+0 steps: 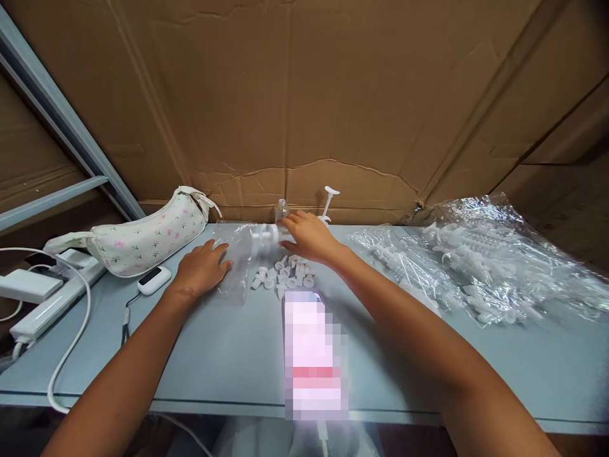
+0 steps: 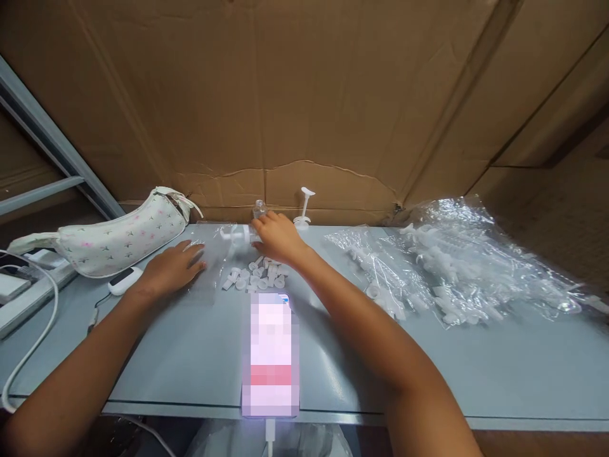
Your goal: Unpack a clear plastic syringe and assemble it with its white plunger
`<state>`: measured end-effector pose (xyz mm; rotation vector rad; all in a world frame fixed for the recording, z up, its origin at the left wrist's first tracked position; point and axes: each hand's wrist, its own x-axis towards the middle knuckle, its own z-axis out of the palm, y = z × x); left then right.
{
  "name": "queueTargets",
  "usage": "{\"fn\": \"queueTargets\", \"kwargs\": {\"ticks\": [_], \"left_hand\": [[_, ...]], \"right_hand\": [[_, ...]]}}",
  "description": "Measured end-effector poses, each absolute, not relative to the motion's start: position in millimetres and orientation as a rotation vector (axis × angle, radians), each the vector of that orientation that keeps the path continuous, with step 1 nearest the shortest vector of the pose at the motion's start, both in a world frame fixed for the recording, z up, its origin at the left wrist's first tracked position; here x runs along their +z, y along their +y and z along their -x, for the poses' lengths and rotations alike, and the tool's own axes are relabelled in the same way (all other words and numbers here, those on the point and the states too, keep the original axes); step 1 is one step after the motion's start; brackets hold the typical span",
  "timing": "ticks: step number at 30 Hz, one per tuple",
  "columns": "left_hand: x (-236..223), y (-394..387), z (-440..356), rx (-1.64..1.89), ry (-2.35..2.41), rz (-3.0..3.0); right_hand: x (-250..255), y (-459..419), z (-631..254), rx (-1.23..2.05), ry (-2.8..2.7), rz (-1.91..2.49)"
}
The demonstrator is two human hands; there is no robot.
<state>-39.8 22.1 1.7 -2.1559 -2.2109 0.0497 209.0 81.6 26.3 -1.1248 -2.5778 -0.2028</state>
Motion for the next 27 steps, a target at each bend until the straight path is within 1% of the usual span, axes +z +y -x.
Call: {"fn": "queueTargets", "kwargs": {"ticks": [2, 3, 5, 7, 10, 13, 16, 19, 23, 27], "left_hand": [[1.9, 21.0, 35.5, -0.139, -2.081, 2.161], [2.3, 19.7, 31.7, -0.255, -2.006, 2.190], [2.9, 15.4, 20.8, -0.489, -1.845, 2.317], [2.5, 8.3, 5.9, -0.669, -1.678, 2.495], [-1.3, -5.2, -18.2, -0.817, -1.516, 2.665], [-7.3, -15.4, -34.5, -0.871, -1.500, 2.709], [-12.0, -17.7, -37.3, -0.873, -1.419, 2.625], [-13.2, -15.9, -32.0, -0.852, -1.243, 2.491], [-11.2, -16.7, -27.2, -0.732, -1.023, 2.397], [-8.9, -22.2, -29.8, -0.780, -1.054, 2.450]], "right_hand": [[34.6, 70.4, -218.9, -0.122, -2.361, 1.066], [37.9, 63.9, -223.9, -0.023, -2.239, 1.023], [41.3, 49.7, -233.2, 0.291, -2.007, 0.910], [39.7, 34.8, -240.8, 0.689, -1.812, 0.782], [28.9, 13.6, -248.6, 1.174, -1.575, 0.685], [14.9, -3.0, -253.6, 1.421, -1.410, 0.706], [6.2, -11.4, -257.6, 1.516, -1.266, 0.705], [3.6, -11.8, -260.2, 1.500, -1.166, 0.725], [1.7, -8.7, -260.1, 1.510, -1.160, 0.787], [-1.1, -9.2, -257.4, 1.473, -1.163, 0.784]]}}
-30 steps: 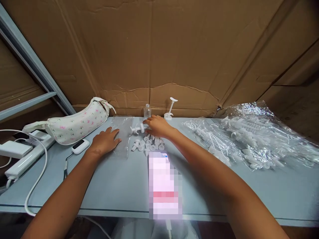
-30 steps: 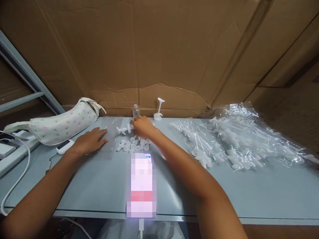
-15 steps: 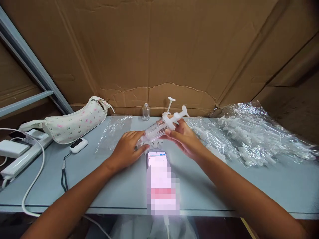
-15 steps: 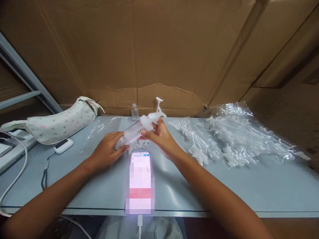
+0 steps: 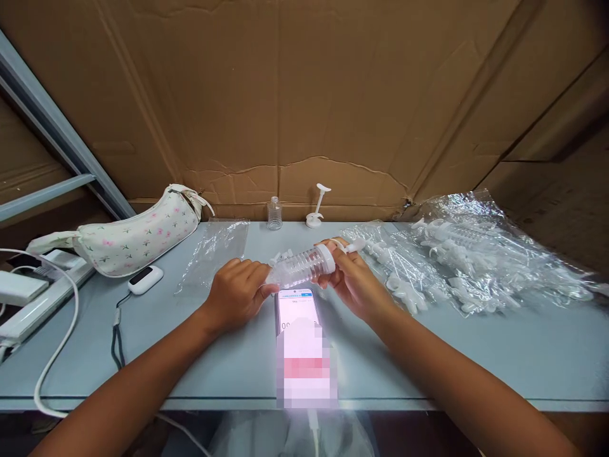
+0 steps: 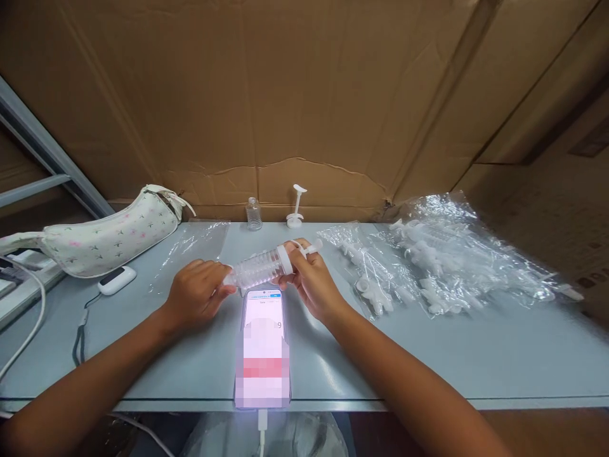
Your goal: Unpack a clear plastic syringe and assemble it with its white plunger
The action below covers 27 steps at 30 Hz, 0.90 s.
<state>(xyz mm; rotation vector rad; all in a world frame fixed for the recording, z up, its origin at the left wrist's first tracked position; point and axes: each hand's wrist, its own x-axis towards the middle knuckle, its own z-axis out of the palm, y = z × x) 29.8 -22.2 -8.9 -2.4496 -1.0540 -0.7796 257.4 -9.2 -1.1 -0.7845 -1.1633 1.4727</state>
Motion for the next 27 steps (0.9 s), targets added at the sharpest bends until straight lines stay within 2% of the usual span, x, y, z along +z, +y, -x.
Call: {"fn": "queueTargets", "kwargs": {"ticks": [6, 11, 14, 20, 27], "left_hand": [[-0.5, -31.7, -34.3, -0.952, -1.460, 2.844], [1.6, -31.7, -37.4, -1.254, -1.795, 3.274], [1.1, -27.9, -38.3, -1.286, -2.006, 3.472], [2.2, -24.2, -35.1, -1.539, -1.857, 3.043], [1.9, -21.7, -31.7, -1.235, -1.831, 2.949]], "right_hand": [[1.2, -15.5, -257.4, 1.397, -1.181, 0.697], [6.9, -18.1, -267.7, 1.283, -1.388, 0.509], [7.0, -15.0, -272.1, 1.255, -1.459, 0.466], [1.2, -10.1, -266.9, 1.325, -1.303, 0.564], [-6.0, -6.1, -262.1, 1.387, -1.206, 0.632]]}}
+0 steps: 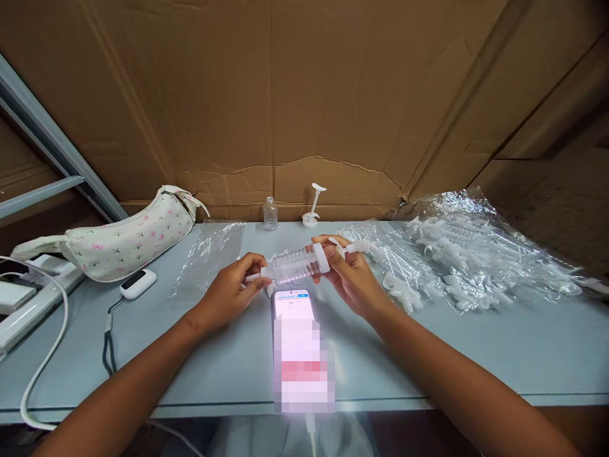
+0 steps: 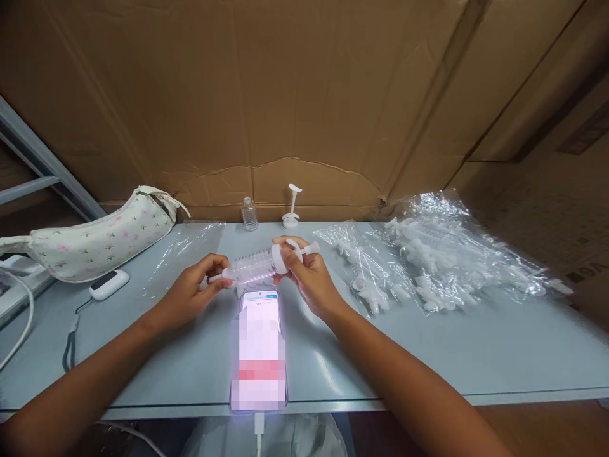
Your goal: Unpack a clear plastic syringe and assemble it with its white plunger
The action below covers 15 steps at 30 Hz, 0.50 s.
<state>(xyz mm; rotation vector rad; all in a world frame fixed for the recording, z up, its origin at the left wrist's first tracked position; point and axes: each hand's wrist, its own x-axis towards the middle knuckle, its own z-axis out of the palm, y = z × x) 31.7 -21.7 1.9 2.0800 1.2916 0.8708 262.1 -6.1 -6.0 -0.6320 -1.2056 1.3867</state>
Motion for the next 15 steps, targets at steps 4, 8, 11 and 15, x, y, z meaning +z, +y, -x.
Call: {"fn": "queueTargets", "kwargs": {"ticks": [4, 8, 11, 15], "left_hand": [[0.4, -24.1, -33.5, 0.840, 1.307, -2.072], [-5.5, -21.1, -33.5, 0.901, 1.245, -1.937], [-9.1, -17.0, -32.2, 0.943, 1.218, -1.802], [-7.3, -16.8, -33.6, 1.065, 1.183, -1.829]], "right_hand": [[-8.9, -5.0, -261.5, 1.401, -1.200, 0.615], [-7.7, -10.1, -260.7, 1.403, -1.247, 0.578], [-6.8, -14.2, -260.4, 1.404, -1.285, 0.577], [-7.9, -12.4, -261.3, 1.377, -1.245, 0.610]]}}
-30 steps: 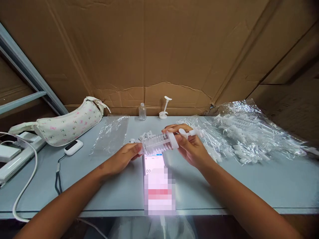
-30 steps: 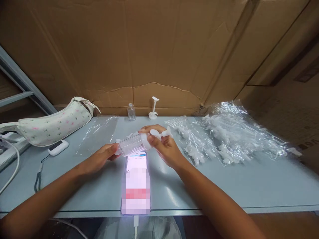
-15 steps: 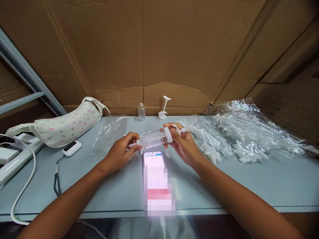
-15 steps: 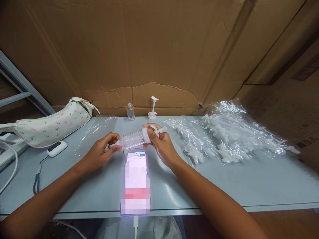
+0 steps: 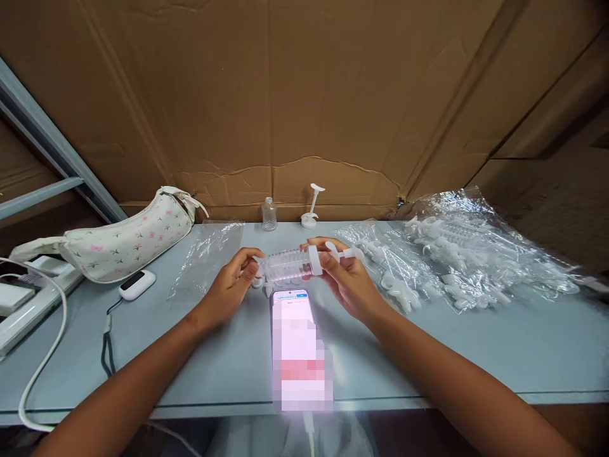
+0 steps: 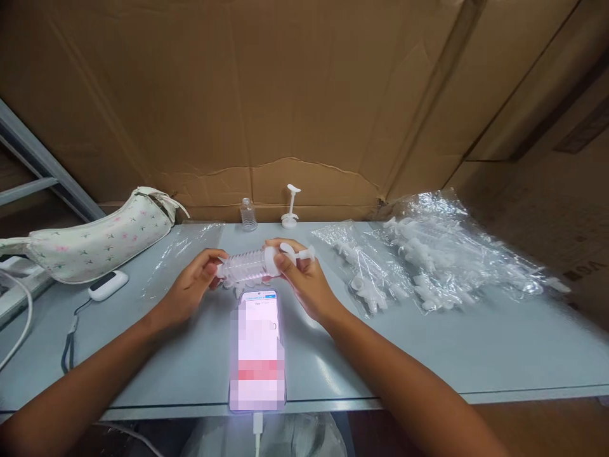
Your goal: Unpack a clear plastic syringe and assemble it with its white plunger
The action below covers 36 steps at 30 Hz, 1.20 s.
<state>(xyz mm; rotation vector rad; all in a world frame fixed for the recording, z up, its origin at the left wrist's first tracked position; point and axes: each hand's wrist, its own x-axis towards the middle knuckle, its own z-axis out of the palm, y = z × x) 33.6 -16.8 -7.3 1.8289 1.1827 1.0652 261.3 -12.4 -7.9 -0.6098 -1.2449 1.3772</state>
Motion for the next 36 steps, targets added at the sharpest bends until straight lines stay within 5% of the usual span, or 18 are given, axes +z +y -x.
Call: {"fn": "queueTargets", "kwargs": {"ticks": [36], "left_hand": [[-0.3, -21.9, -39.4, 0.856, 1.235, -1.808]], "right_hand": [[-0.9, -9.7, -266.1, 1.319, -1.263, 0.592]]}}
